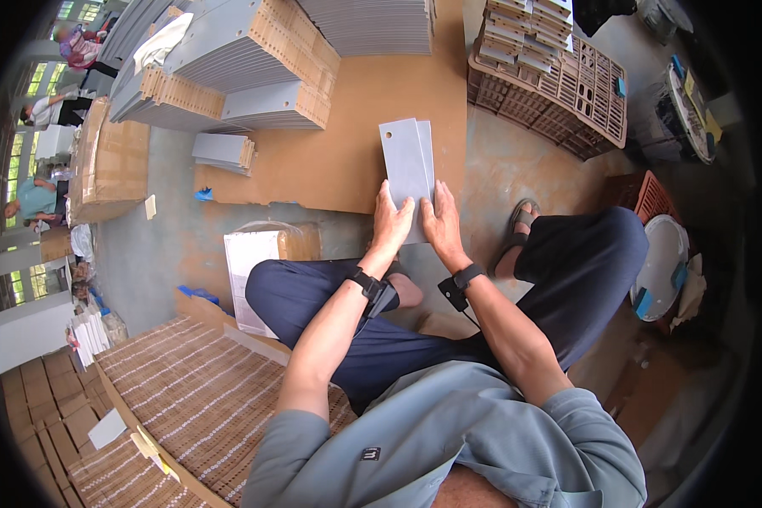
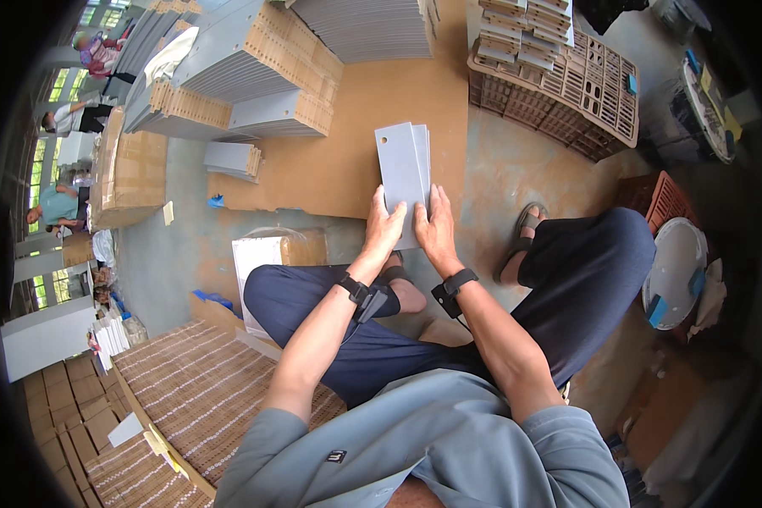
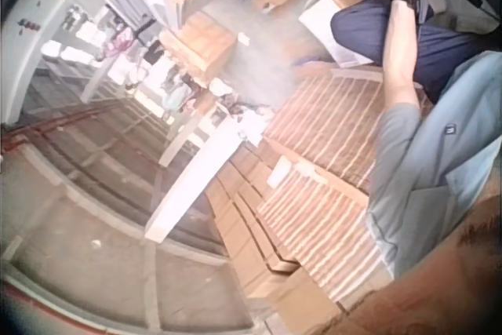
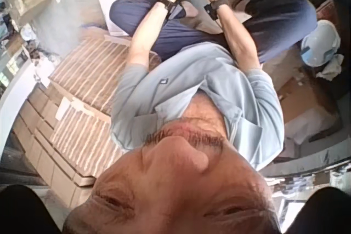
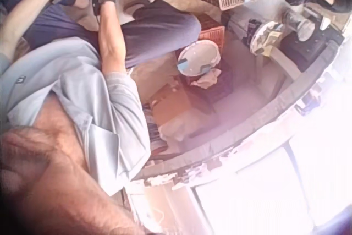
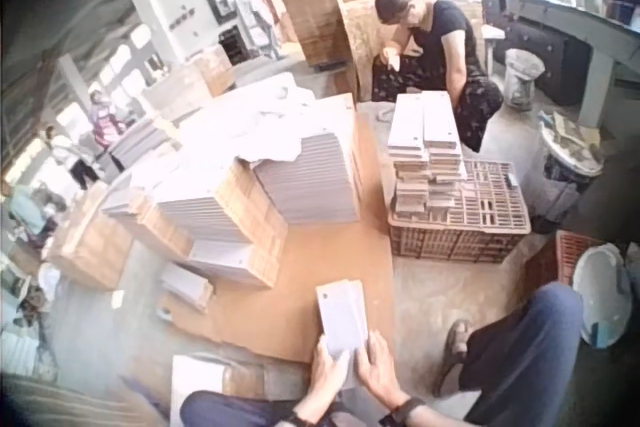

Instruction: Inspecting and stacking wooden furniture panels in a workshop.

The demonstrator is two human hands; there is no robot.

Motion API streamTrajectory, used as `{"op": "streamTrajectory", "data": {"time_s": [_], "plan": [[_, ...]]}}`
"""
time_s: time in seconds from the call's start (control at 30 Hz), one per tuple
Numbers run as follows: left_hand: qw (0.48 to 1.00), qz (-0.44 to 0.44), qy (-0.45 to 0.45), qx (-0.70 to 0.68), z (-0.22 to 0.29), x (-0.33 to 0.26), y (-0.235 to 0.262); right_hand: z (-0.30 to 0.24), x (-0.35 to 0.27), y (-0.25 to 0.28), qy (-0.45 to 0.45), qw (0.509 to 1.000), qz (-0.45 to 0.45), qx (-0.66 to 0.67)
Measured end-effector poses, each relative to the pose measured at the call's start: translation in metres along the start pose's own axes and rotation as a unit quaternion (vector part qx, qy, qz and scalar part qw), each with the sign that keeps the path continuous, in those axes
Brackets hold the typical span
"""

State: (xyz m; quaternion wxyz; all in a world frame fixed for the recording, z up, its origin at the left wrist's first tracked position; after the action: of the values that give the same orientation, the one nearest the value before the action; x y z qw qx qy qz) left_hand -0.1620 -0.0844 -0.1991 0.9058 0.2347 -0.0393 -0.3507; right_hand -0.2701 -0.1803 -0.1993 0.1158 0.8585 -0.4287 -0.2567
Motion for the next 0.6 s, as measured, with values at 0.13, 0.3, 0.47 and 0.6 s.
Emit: {"op": "streamTrajectory", "data": {"time_s": [0.13,0.3,0.47,0.6], "plan": [[0.997,0.037,-0.007,0.070,0.026,-0.005,-0.002,-0.004,-0.019,0.000,0.013,0.999,-0.035,0.039],[0.996,0.072,-0.024,0.057,0.046,-0.010,-0.020,0.002,-0.030,0.020,0.039,0.998,-0.038,-0.041],[0.997,0.056,-0.012,0.056,0.059,-0.021,-0.013,-0.031,-0.057,0.032,0.041,0.997,-0.063,0.004],[0.994,0.092,0.029,-0.042,0.068,-0.017,-0.019,-0.026,-0.068,0.040,0.076,0.985,-0.124,0.090]]}}
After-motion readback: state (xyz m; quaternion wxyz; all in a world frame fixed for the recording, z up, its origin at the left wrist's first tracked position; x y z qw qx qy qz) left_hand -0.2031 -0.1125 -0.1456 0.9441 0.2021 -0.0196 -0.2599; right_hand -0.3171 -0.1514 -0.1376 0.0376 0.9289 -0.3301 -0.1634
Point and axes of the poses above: each hand's wrist, its own x-axis towards the middle knuckle, its own y-axis out of the back of the hand, z = x × y, the point moved 4 cm from there along x, towards the middle knuckle, and after that the axes turned 15 degrees about -y, right-handed, at the moved point
